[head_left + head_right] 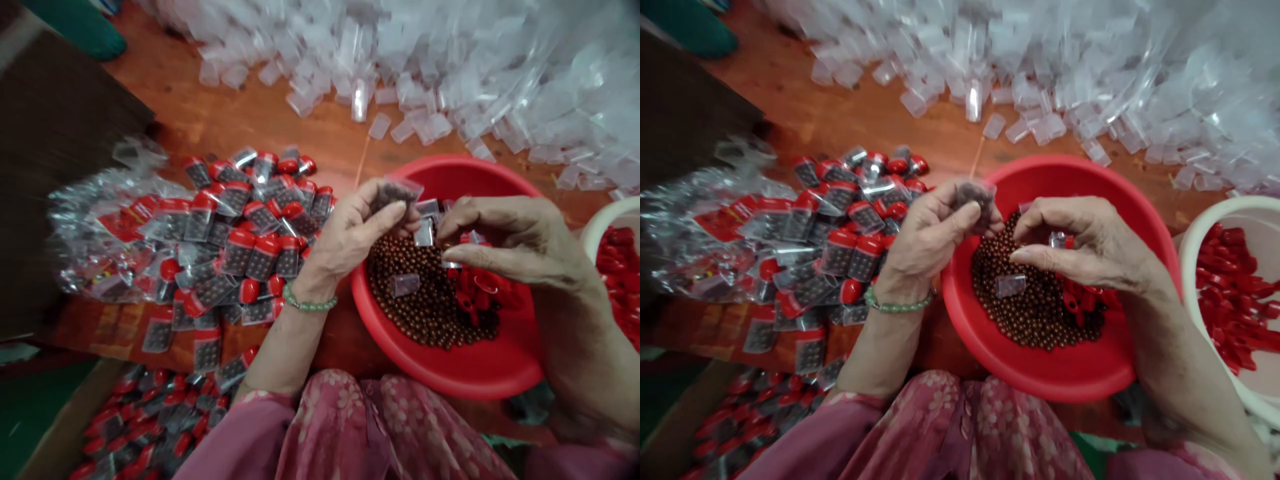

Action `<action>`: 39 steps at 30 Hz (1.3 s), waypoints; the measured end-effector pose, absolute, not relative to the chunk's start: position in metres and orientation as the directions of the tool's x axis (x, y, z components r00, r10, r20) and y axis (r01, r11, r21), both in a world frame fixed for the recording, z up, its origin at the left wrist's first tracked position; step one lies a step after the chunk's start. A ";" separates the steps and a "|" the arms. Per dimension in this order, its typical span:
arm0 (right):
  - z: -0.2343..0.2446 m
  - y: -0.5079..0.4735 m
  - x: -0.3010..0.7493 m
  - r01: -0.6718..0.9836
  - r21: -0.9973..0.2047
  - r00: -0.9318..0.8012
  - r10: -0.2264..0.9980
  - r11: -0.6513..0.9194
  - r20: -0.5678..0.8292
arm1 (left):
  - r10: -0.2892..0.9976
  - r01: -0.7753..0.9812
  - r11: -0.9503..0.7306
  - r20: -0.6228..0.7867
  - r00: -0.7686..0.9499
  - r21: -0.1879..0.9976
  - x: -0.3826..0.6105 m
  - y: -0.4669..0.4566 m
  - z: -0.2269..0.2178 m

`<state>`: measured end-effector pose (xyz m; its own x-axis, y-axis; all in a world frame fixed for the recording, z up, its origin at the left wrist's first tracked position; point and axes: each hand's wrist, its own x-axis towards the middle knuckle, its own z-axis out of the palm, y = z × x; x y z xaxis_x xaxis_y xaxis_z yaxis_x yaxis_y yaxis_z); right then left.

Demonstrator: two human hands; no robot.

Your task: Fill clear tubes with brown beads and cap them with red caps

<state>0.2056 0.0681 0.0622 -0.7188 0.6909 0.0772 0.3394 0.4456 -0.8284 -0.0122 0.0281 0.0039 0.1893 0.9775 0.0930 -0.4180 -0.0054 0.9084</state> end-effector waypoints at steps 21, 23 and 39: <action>0.015 0.049 0.182 0.626 -0.226 -0.698 0.407 0.747 -0.588 | 0.960 -0.335 -0.232 0.271 0.075 0.913 -0.008 0.028 -0.005; 0.016 0.038 0.176 0.572 -0.165 -0.727 0.404 0.803 -0.556 | 0.963 -0.324 -0.214 0.255 0.088 0.921 -0.009 0.029 -0.005; 0.045 0.011 0.256 0.865 0.022 -0.343 0.622 0.502 -0.704 | 0.973 -0.189 -0.216 0.227 0.039 0.958 -0.005 0.026 0.000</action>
